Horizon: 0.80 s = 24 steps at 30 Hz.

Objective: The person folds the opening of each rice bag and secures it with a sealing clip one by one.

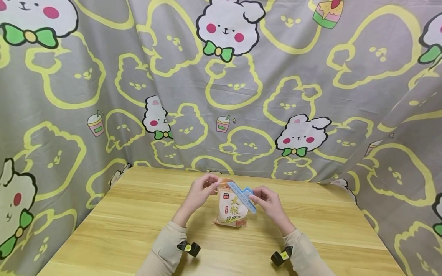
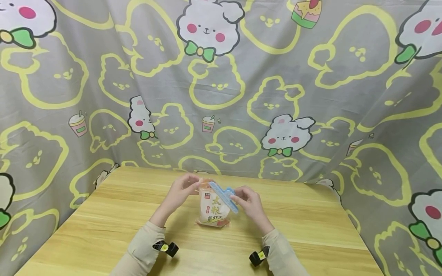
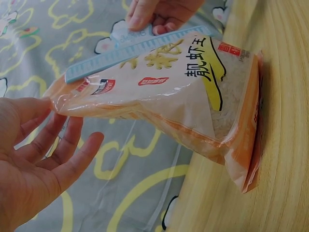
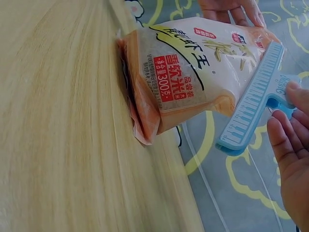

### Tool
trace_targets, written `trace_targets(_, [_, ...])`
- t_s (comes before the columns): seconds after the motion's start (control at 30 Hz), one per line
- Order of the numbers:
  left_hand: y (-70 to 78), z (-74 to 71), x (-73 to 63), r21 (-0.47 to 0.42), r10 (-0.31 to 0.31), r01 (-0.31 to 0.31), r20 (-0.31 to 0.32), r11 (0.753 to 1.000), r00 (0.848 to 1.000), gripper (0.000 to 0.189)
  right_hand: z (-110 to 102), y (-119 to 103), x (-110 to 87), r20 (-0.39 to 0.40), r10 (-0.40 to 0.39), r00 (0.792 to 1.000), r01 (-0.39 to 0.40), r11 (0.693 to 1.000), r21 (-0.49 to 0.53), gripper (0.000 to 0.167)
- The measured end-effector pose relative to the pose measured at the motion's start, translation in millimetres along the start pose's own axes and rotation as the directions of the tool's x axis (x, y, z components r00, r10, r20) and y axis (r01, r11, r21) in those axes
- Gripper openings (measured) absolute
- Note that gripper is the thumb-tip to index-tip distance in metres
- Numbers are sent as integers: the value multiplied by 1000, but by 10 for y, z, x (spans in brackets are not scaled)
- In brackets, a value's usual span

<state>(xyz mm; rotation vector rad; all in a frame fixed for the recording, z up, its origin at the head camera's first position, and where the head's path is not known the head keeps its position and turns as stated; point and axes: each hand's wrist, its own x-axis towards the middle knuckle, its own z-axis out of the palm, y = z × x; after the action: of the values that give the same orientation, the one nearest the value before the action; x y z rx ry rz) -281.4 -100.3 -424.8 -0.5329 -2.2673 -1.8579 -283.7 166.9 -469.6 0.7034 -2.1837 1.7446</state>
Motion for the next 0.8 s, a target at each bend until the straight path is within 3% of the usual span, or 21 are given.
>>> trace_targets(0.23, [1,-2,-5,5,4,-4,5,1000,1000,14,11,11,-5,-6,2,1000,-2,1000,-10,13])
trace_targets(0.6, [-27,0,24,16,-44,44,17,999,999,16,52,16,3,-38,20,999,-19,1000,17,13])
trace_targets(0.8, [-14,5,12,12,-35,35,-5,999,999,16,55,-10,8,-30,38,999,-38,999,4,14])
